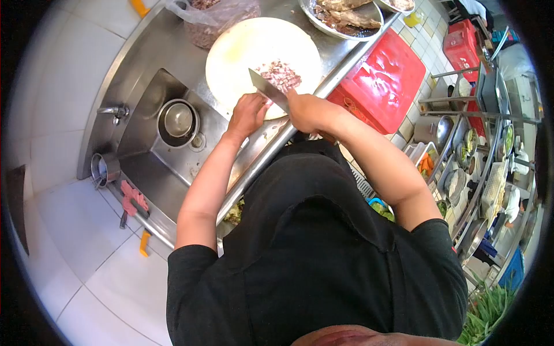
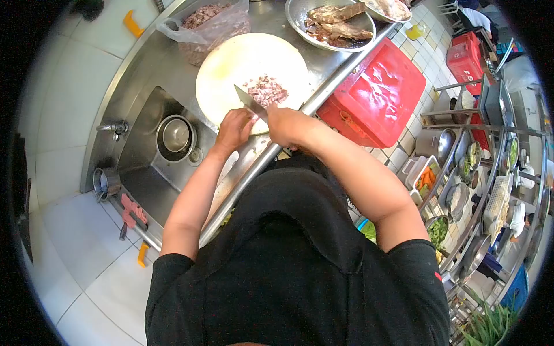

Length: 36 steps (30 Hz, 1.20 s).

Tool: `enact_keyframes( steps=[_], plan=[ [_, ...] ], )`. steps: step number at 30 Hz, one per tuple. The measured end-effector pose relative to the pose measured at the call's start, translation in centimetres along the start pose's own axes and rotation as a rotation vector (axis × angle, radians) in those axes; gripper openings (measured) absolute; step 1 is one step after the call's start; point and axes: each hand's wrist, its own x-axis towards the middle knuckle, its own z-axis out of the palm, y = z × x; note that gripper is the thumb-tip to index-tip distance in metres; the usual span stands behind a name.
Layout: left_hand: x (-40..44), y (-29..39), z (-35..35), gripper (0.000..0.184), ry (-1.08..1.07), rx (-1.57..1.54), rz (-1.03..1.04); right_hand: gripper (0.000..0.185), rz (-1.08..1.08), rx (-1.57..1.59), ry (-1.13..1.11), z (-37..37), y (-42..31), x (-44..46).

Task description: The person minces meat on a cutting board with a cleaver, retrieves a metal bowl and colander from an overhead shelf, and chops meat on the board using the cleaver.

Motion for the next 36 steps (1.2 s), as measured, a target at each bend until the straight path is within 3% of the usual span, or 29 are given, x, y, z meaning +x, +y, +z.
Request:
enact_keyframes(
  steps=[5, 11, 15, 17, 18, 19, 22, 27, 33, 36],
  plan=[
    [-0.2, 0.1, -0.2, 0.018, -0.013, -0.005, -0.016, 0.029, -0.135, -0.136, 0.221, 5.8, 3.7, -1.0],
    [0.0, 0.2, -0.2, 0.014, -0.002, -0.048, -0.031, 0.027, -0.168, 0.006, 0.384, 10.1, 6.5, 3.3],
    [-0.4, 0.4, -0.5, 0.014, -0.003, -0.024, 0.021, 0.026, -0.22, -0.041, 0.404, 4.5, 3.8, 4.2],
    [-0.7, 0.1, -0.2, 0.013, 0.034, -0.058, -0.027, 0.025, 0.01, 0.08, 0.009, 0.5, 0.7, 2.0],
    [-0.6, 0.0, -0.1, 0.013, 0.035, -0.058, -0.025, 0.022, 0.066, 0.136, -0.038, -0.5, -0.8, -0.2],
    [-0.5, 0.0, 0.1, 0.013, 0.045, -0.051, -0.037, 0.022, 0.068, 0.131, -0.038, 0.5, -0.6, -0.5],
    [-0.4, 0.3, 0.2, 0.012, 0.071, -0.046, -0.053, 0.024, -0.151, 0.02, 0.289, 6.6, 3.2, 0.8],
    [-0.3, 0.0, 0.4, 0.011, 0.083, -0.052, -0.036, 0.022, -0.098, 0.002, 0.343, 9.7, 5.2, 3.2],
    [-0.6, -0.1, 0.2, 0.022, -0.002, -0.017, -0.043, 0.025, -0.206, -0.071, 0.401, 6.0, 4.6, 6.4],
    [-0.3, 0.2, 0.7, 0.023, 0.021, 0.031, -0.09, 0.027, -0.097, -0.072, 0.312, 4.3, 3.1, 2.4]
  ],
)
